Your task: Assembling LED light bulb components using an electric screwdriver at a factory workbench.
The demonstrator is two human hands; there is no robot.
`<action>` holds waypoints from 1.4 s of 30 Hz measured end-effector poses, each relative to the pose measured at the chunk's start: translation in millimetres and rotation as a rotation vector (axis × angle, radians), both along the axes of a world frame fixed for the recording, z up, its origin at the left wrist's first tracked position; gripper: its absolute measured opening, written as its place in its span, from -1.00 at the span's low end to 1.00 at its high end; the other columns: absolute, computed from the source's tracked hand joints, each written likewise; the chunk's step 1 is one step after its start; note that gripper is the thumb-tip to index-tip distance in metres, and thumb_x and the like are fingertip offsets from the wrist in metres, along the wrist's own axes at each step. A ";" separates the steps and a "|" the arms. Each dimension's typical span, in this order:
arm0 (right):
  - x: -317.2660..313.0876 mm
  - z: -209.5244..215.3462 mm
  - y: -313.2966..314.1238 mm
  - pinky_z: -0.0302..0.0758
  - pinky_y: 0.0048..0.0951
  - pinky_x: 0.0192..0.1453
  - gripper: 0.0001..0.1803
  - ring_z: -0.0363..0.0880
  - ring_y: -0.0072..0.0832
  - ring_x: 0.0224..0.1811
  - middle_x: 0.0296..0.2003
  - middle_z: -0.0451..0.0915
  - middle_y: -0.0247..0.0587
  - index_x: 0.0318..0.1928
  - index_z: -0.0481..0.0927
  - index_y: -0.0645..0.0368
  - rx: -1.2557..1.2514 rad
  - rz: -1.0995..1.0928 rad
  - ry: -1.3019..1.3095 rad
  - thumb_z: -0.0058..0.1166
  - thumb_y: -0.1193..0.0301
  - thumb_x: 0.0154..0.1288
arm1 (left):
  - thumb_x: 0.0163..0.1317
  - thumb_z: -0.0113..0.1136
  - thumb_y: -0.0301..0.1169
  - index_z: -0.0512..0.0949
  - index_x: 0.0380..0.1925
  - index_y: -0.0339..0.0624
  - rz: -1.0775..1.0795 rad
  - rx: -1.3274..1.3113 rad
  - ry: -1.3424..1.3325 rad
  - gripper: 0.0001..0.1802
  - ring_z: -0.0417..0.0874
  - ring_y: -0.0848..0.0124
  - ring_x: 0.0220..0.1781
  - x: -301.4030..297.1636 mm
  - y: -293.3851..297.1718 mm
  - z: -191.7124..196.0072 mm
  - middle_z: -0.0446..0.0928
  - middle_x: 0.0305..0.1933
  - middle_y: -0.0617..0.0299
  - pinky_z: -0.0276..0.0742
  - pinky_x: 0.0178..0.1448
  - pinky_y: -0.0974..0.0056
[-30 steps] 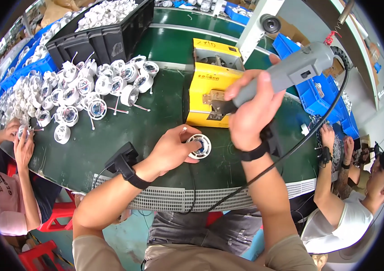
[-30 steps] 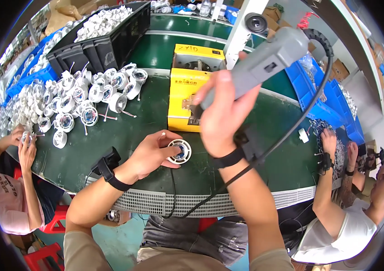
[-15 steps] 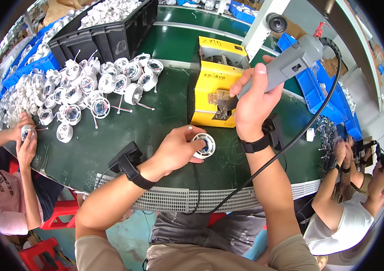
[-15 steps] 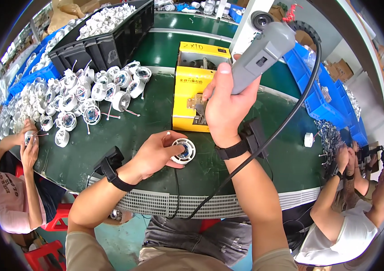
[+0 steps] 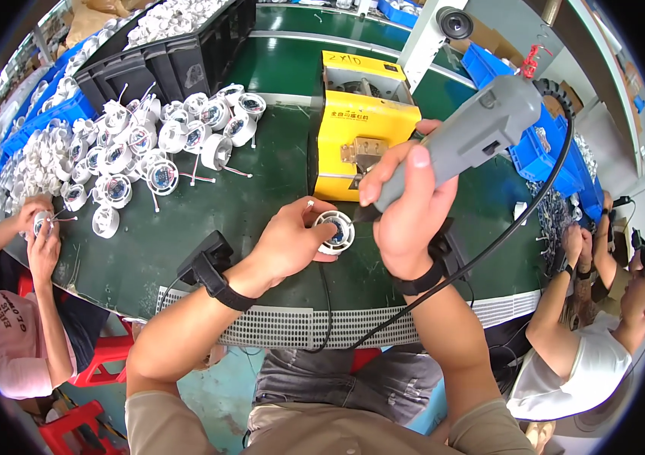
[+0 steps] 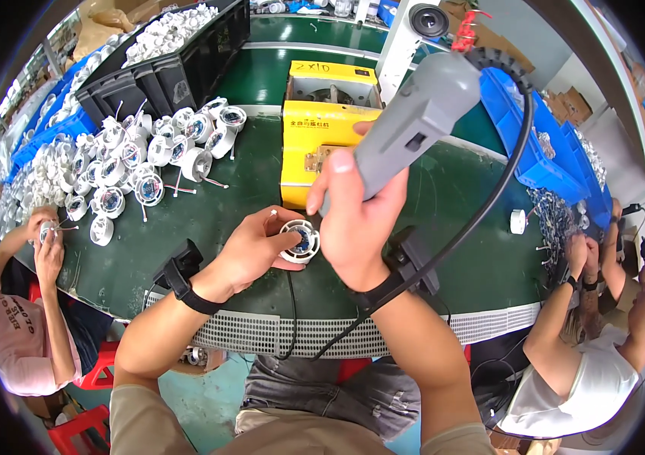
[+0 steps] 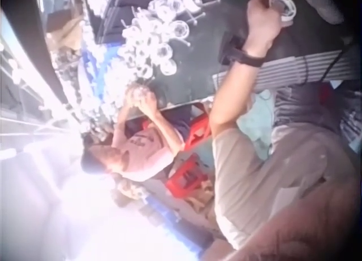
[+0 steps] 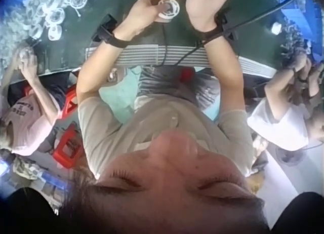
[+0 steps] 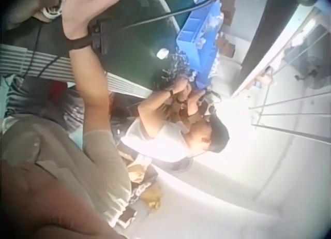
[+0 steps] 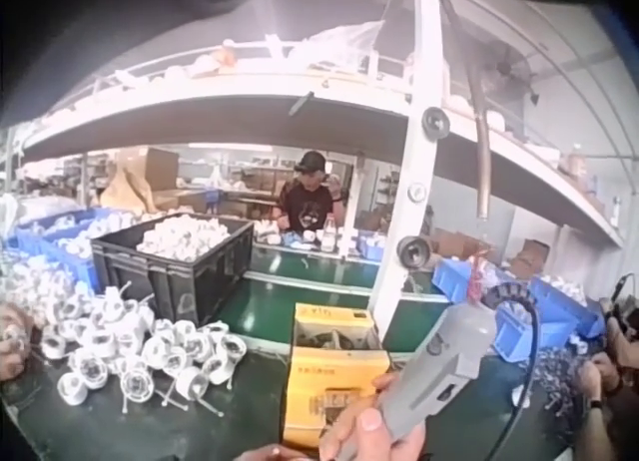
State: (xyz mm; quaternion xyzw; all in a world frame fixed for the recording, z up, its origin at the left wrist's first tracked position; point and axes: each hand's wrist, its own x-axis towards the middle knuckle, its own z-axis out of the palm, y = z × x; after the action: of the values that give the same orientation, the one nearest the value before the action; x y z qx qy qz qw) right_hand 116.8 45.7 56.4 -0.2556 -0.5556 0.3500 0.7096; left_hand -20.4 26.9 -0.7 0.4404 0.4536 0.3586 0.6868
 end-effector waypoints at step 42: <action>304.6 -47.7 40.1 0.26 -0.09 0.25 -0.15 0.31 0.04 0.13 0.04 0.37 0.22 0.16 0.30 0.34 -0.072 -1.731 -0.849 0.42 0.22 -0.09 | 0.07 0.30 -0.43 0.17 0.36 -0.14 0.635 1.114 1.277 -0.18 0.12 -0.15 0.43 -81.8 29.2 24.4 0.16 0.41 -0.12 0.02 0.46 -0.06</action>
State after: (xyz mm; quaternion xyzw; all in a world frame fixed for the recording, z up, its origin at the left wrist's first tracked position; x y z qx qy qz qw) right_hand 421.4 85.8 8.7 -0.7036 -0.3738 -0.3993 0.4535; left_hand -102.2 56.1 23.7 0.6783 0.6091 0.3865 -0.1397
